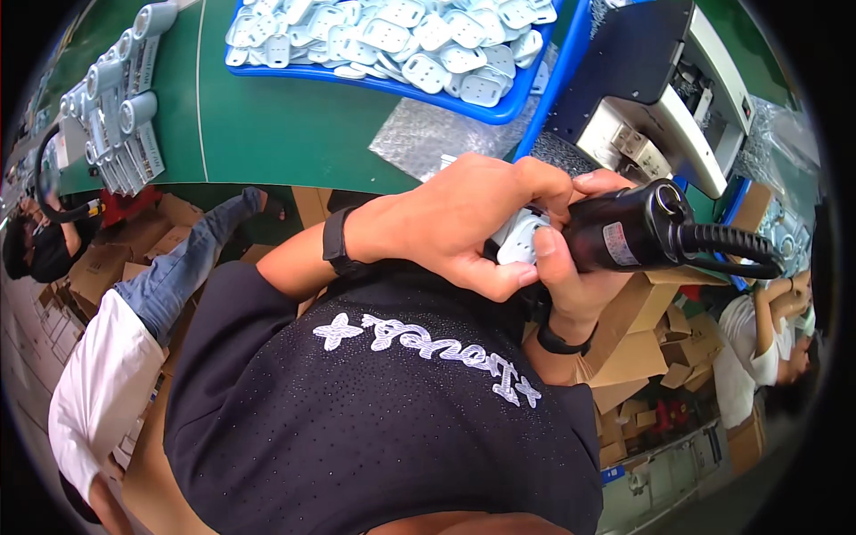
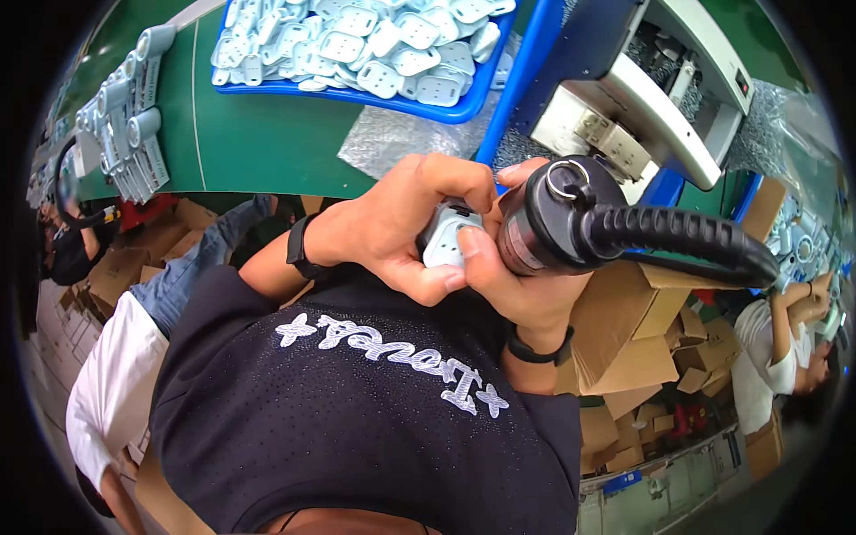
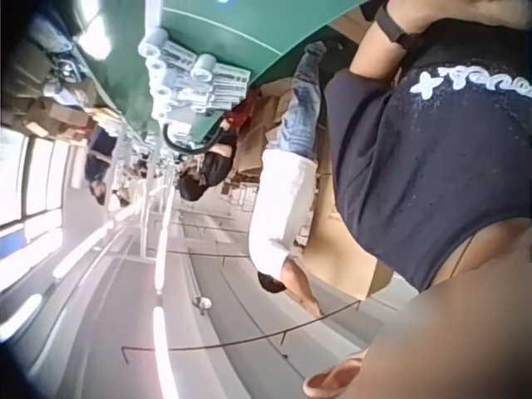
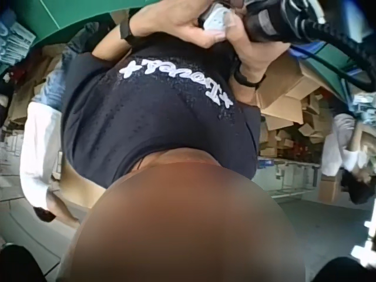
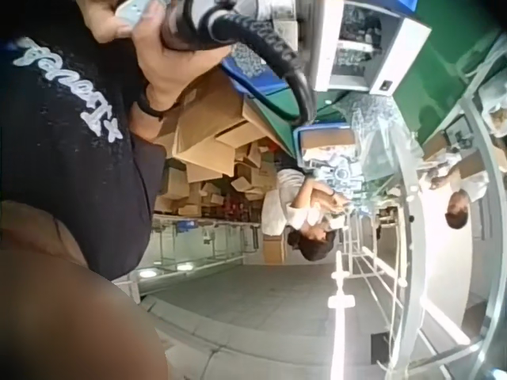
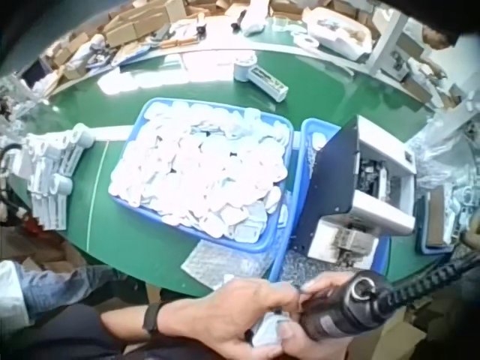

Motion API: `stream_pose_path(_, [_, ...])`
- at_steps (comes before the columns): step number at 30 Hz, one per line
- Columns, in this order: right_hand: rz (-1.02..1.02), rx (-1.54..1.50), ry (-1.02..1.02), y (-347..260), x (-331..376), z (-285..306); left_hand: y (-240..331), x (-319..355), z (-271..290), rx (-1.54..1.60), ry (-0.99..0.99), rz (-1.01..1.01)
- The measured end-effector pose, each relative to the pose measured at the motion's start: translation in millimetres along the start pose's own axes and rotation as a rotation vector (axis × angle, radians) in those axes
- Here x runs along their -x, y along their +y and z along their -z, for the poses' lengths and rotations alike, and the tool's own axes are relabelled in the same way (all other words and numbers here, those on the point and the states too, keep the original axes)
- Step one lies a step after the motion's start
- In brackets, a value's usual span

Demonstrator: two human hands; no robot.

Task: Using an electric screwdriver to assemble small white plastic components on an electronics production line.

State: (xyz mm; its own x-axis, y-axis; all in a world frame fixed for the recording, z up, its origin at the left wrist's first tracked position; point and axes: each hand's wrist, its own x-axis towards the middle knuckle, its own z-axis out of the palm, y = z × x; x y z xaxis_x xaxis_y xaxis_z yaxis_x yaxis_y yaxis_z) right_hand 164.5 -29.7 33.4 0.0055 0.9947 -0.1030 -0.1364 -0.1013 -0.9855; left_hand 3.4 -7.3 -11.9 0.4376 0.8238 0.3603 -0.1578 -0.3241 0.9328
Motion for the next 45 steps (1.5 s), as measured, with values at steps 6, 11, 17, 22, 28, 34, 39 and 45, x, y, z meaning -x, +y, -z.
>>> stream_pose_path(6, [0.433, 0.017, 0.071, -18, -13, 9, -8, 8, 4, -0.144, -0.018, -0.033])
stream_pose_path(11, [0.670, -0.124, 0.165, -59, -56, 36, -7, 2, -8, -0.087, 0.065, -0.078])
stream_pose_path(17, [0.527, 0.018, 0.087, -52, -56, 46, 0, 2, -3, -0.161, 0.018, -0.080])
stream_pose_path(22, [0.537, -0.147, -0.113, -97, 0, 22, -11, -6, -2, -0.279, -0.026, -0.139])
stream_pose_path(28, [0.455, -0.079, -0.356, -123, 8, 25, -17, -6, -14, -0.301, 0.075, -0.226])
stream_pose_path(34, [0.421, -0.069, -0.310, -112, 7, 11, -17, -7, -16, -0.284, 0.099, -0.264])
stream_pose_path(39, [0.408, -0.065, -0.319, -113, 8, 13, -21, -5, -22, -0.255, 0.143, -0.299])
stream_pose_path(45, [0.585, -0.233, -0.354, -110, -1, 14, -21, -8, -15, -0.317, 0.089, -0.286])
